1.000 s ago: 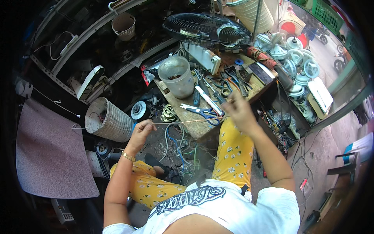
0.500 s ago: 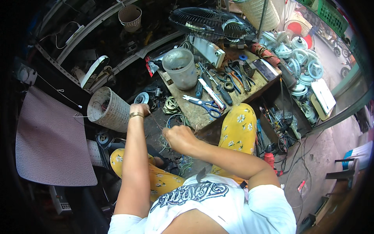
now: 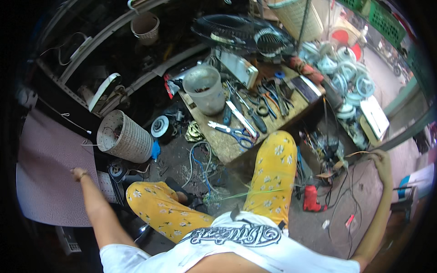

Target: The person strips insulation from wires with pliers, twists wires together by hand, and applies electrical tape to secure the connections on several power cords.

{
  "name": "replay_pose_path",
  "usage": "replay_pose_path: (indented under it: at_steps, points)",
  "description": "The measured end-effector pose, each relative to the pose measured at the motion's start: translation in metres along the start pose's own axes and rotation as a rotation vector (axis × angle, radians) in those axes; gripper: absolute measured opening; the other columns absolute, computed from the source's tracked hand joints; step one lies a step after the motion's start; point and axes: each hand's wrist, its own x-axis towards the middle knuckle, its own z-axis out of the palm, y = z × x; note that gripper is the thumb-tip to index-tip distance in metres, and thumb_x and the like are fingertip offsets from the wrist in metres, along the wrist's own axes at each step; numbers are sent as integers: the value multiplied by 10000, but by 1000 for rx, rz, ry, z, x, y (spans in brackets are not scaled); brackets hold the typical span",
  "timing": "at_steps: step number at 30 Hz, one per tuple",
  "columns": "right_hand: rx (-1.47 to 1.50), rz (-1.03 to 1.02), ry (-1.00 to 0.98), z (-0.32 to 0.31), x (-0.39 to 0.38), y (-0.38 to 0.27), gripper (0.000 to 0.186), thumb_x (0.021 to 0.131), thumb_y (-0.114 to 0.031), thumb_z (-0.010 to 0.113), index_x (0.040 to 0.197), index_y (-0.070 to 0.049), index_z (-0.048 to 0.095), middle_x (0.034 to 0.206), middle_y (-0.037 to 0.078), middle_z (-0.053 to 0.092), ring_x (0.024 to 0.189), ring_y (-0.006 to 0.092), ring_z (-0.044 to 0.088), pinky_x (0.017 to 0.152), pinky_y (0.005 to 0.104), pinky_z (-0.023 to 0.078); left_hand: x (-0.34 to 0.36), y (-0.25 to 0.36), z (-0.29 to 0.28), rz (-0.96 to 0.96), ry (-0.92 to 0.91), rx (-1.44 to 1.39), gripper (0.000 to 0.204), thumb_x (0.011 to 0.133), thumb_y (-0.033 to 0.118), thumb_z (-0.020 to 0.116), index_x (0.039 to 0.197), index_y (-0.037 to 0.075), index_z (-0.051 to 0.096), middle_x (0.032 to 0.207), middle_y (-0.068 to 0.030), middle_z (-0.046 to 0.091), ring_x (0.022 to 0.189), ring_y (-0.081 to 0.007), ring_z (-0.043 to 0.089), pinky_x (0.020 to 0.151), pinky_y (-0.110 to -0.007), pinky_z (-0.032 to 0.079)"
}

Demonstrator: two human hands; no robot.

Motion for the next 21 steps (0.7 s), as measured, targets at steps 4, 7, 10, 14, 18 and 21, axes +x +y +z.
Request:
replay_pose_path:
  at_steps: [4, 7, 10, 14, 18, 21]
  points:
    - [61, 169, -286, 48, 25, -66, 230, 869, -167, 562, 838, 36, 666, 763, 86, 674, 705, 124, 610, 625, 271, 465, -41, 60, 16, -18, -280, -2056, 373, 872, 467, 555, 886, 96, 587, 796, -30, 564, 525, -102, 428, 477, -263, 374]
    - [-104, -283, -668, 100, 61, -171, 216, 873, -167, 584, 821, 28, 660, 700, 124, 650, 636, 195, 618, 629, 326, 485, -153, 165, -60, 1063, -540, -784, 690, 845, 630, 496, 1152, 29, 641, 1287, -198, 549, 1218, -341, 483, 1062, -430, 309]
    - [-187, -585, -682, 121, 79, -248, 198, 885, -183, 576, 819, -15, 658, 757, 141, 661, 737, 293, 643, 666, 388, 486, -321, 193, -180, 1238, 59, -464, 688, 770, 604, 621, 1126, 17, 657, 1461, -244, 311, 1383, -396, 222, 1124, -477, 204]
    - [-85, -791, -576, 133, 93, -337, 211, 873, -197, 599, 816, 0, 646, 714, 179, 628, 690, 342, 623, 639, 429, 469, -458, 222, -239, 1966, -398, -1312, 1079, 745, 494, 725, 1488, 41, 87, 1525, -210, 180, 1425, -275, 150, 1150, -400, 163]
    - [40, -916, -340, 119, 124, -370, 218, 872, -209, 601, 851, -2, 664, 737, 150, 653, 684, 280, 646, 646, 384, 494, -551, 243, -250, 2176, -841, -1618, 988, 804, 383, 716, 1486, 40, 88, 1491, -186, 246, 1390, -270, 247, 1141, -389, 191]
    - [132, -950, -86, 100, 156, -374, 182, 923, -132, 563, 898, 41, 613, 803, 98, 650, 754, 153, 615, 696, 303, 479, -575, 272, -235, 2247, -1050, -1517, 959, 822, 419, 690, 1480, 56, 96, 1465, -160, 302, 1346, -246, 319, 1133, -389, 204]
